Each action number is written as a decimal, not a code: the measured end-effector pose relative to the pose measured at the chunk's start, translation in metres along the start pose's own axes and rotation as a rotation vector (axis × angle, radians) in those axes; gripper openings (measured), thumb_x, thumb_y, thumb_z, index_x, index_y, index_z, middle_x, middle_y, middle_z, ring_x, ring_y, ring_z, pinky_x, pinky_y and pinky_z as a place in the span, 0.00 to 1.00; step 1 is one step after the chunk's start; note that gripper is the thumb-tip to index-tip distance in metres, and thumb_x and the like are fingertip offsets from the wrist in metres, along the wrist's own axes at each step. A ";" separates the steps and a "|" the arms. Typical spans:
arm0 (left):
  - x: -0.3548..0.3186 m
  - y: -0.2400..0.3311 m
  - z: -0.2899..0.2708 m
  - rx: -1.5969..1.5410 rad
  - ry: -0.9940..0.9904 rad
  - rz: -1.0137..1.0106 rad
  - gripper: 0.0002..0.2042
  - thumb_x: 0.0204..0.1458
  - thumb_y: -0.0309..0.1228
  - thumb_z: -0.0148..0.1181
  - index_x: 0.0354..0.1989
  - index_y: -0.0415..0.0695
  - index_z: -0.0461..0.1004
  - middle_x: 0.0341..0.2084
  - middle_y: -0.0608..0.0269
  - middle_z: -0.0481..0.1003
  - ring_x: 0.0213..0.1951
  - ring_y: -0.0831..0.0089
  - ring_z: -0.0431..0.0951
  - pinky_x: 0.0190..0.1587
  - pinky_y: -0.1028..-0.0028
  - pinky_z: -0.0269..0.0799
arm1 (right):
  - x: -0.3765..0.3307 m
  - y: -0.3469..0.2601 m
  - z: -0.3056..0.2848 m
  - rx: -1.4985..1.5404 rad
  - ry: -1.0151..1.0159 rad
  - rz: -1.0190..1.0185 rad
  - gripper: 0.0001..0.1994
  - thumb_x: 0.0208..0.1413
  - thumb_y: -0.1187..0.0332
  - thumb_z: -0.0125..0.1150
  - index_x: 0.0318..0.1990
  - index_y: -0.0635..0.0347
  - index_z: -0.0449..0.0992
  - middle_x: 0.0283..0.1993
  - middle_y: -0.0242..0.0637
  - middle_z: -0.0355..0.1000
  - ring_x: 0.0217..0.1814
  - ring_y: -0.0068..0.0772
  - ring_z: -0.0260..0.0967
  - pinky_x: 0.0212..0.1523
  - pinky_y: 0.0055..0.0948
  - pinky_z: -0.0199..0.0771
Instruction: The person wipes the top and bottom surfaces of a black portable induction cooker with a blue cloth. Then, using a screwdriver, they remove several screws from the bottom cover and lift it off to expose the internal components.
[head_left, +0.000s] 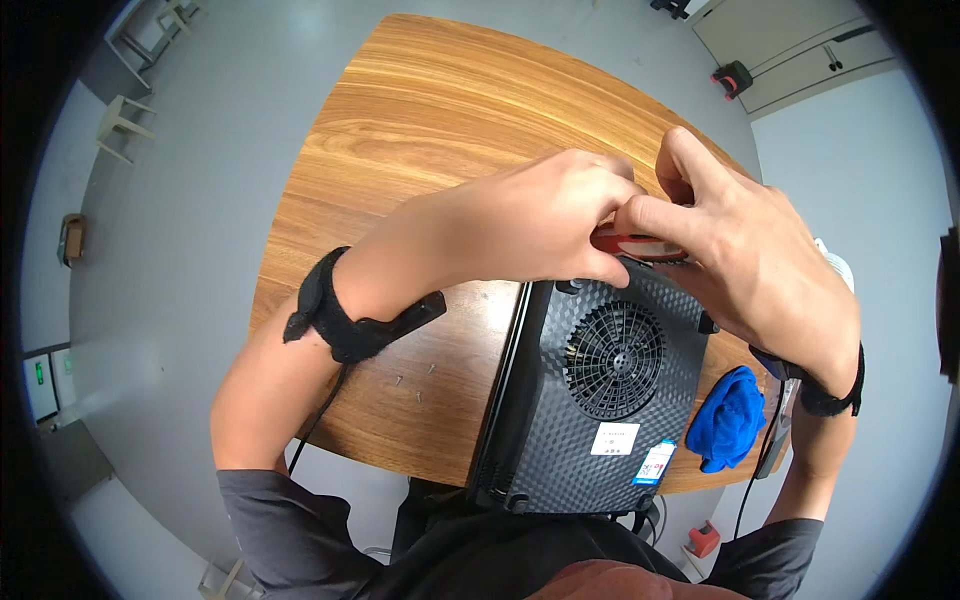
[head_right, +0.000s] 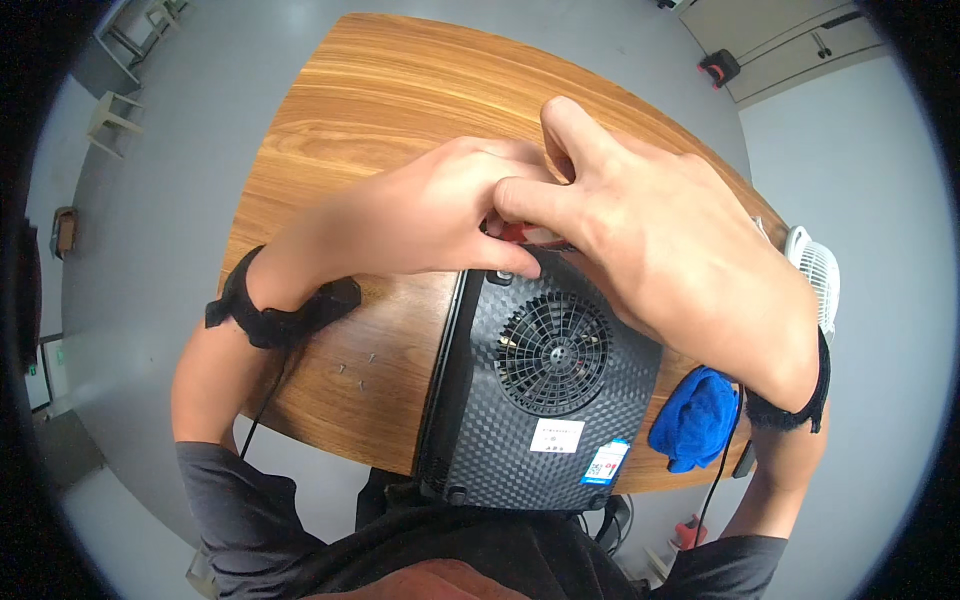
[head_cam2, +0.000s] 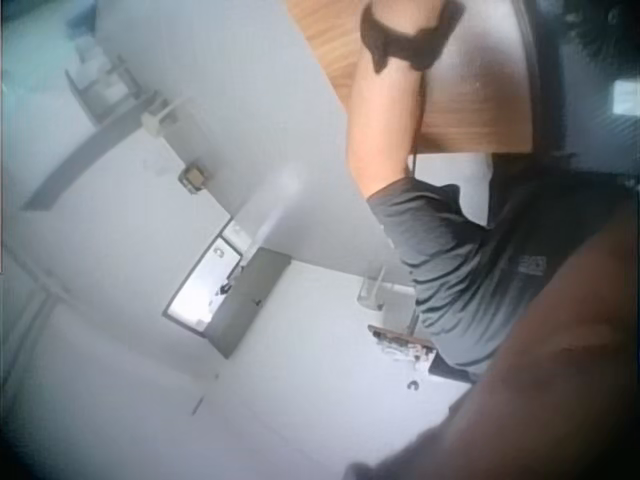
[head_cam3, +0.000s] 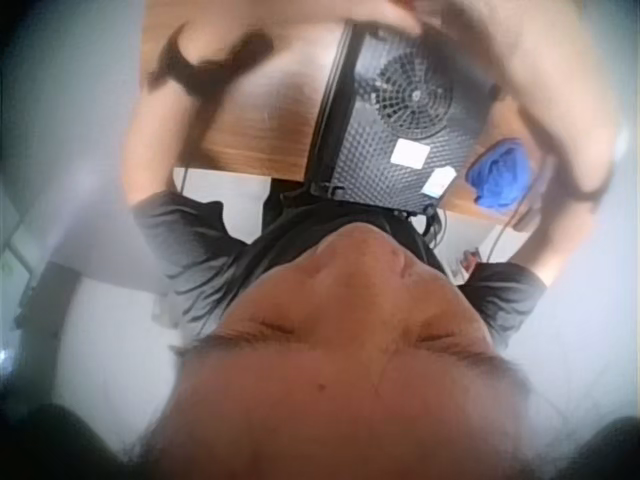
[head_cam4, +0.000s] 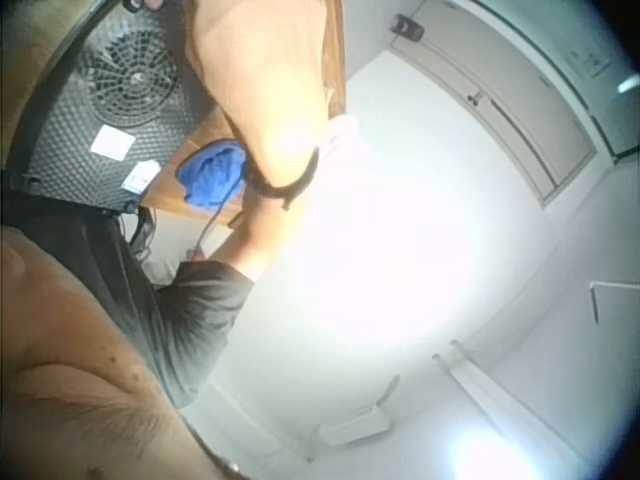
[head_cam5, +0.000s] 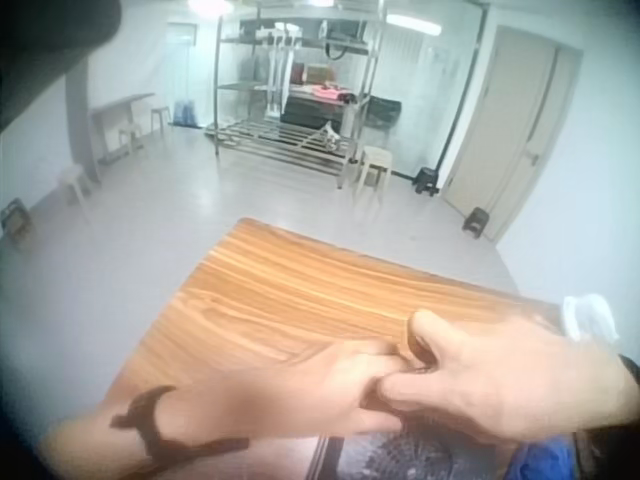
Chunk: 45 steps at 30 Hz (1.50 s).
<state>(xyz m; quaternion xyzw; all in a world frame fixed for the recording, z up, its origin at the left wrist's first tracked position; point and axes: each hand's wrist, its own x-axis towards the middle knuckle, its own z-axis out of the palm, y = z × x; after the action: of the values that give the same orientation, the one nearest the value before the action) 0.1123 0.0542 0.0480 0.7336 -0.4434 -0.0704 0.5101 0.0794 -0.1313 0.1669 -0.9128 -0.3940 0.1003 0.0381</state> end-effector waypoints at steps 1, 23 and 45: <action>0.000 0.001 -0.001 -0.029 -0.031 -0.019 0.17 0.46 0.30 0.73 0.42 0.34 0.77 0.33 0.52 0.79 0.36 0.57 0.80 0.42 0.65 0.76 | 0.000 -0.001 0.000 -0.003 -0.010 0.009 0.17 0.44 0.77 0.71 0.43 0.49 0.75 0.41 0.38 0.61 0.40 0.44 0.70 0.35 0.40 0.73; 0.001 0.012 -0.001 -0.027 -0.058 -0.178 0.16 0.47 0.33 0.72 0.31 0.31 0.75 0.25 0.46 0.78 0.31 0.55 0.80 0.37 0.64 0.74 | -0.012 0.004 0.003 -0.003 0.036 -0.045 0.20 0.50 0.60 0.71 0.48 0.55 0.74 0.39 0.43 0.73 0.38 0.51 0.74 0.35 0.46 0.72; -0.002 0.008 0.006 0.144 0.097 -0.139 0.23 0.45 0.40 0.75 0.38 0.34 0.74 0.27 0.53 0.77 0.29 0.62 0.77 0.35 0.66 0.73 | -0.001 -0.004 0.016 -0.168 0.199 0.086 0.18 0.52 0.57 0.71 0.41 0.60 0.73 0.25 0.44 0.73 0.31 0.50 0.76 0.34 0.43 0.76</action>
<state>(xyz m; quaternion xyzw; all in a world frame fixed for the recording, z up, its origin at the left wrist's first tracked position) 0.1037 0.0507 0.0510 0.8001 -0.3701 -0.0382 0.4706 0.0725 -0.1292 0.1522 -0.9343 -0.3558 -0.0223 -0.0038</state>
